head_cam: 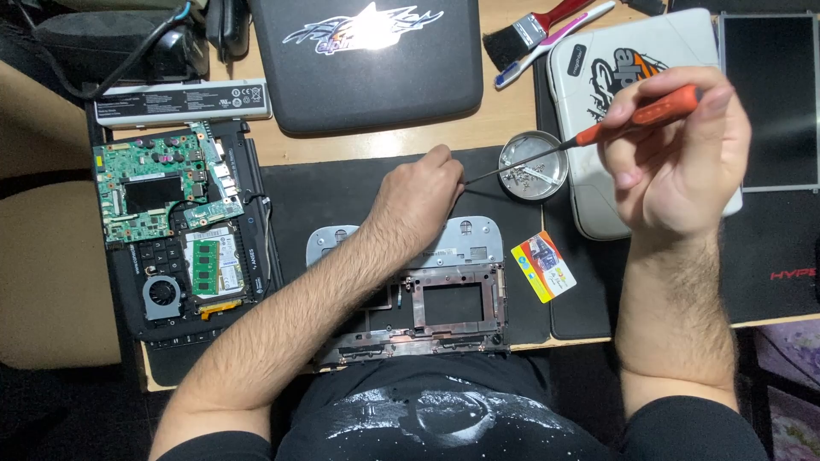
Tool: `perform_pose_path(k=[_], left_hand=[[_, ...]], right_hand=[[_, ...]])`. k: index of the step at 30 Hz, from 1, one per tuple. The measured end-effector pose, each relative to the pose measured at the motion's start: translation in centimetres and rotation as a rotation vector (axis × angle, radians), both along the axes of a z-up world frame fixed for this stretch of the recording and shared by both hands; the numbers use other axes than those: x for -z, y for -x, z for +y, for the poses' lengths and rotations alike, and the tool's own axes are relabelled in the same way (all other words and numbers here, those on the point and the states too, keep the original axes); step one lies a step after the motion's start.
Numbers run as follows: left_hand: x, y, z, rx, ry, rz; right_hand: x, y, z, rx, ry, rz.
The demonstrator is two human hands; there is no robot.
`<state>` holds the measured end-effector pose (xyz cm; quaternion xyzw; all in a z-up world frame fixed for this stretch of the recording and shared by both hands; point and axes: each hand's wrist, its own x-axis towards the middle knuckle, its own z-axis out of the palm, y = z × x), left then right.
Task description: Assembling laptop components onto a new base, including aligning the palmrest and securing it with screws.
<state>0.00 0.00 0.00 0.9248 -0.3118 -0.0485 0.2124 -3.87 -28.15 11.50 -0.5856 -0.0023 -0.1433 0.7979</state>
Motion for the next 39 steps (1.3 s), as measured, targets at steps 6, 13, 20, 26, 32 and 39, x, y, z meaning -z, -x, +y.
perform_pose_path(k=[6,13,20,26,32,39], left_hand=[[-3.4,0.5,2.1,0.015,0.036,0.096],[-4.0,2.3,9.2,-0.116,0.111,-0.067],[-4.6,5.2,12.9,-0.101,0.224,0.031],[-2.8,6.7,14.7,-0.135,0.285,0.04],[-2.3,6.5,14.9,-0.202,0.321,0.07],[-1.9,6.6,14.6,-0.213,0.282,0.079]], right_hand=[[0.7,0.0,-0.8,0.028,0.021,-0.123],[-2.2,0.9,3.5,0.009,0.232,-0.142],[-2.2,2.5,8.4,-0.175,0.334,-0.155],[-0.9,-0.5,13.0,-0.498,0.401,-0.43],[-4.0,-0.8,18.2,-0.487,0.619,-0.385],[-3.9,-0.9,18.6,-0.496,0.734,-0.35]])
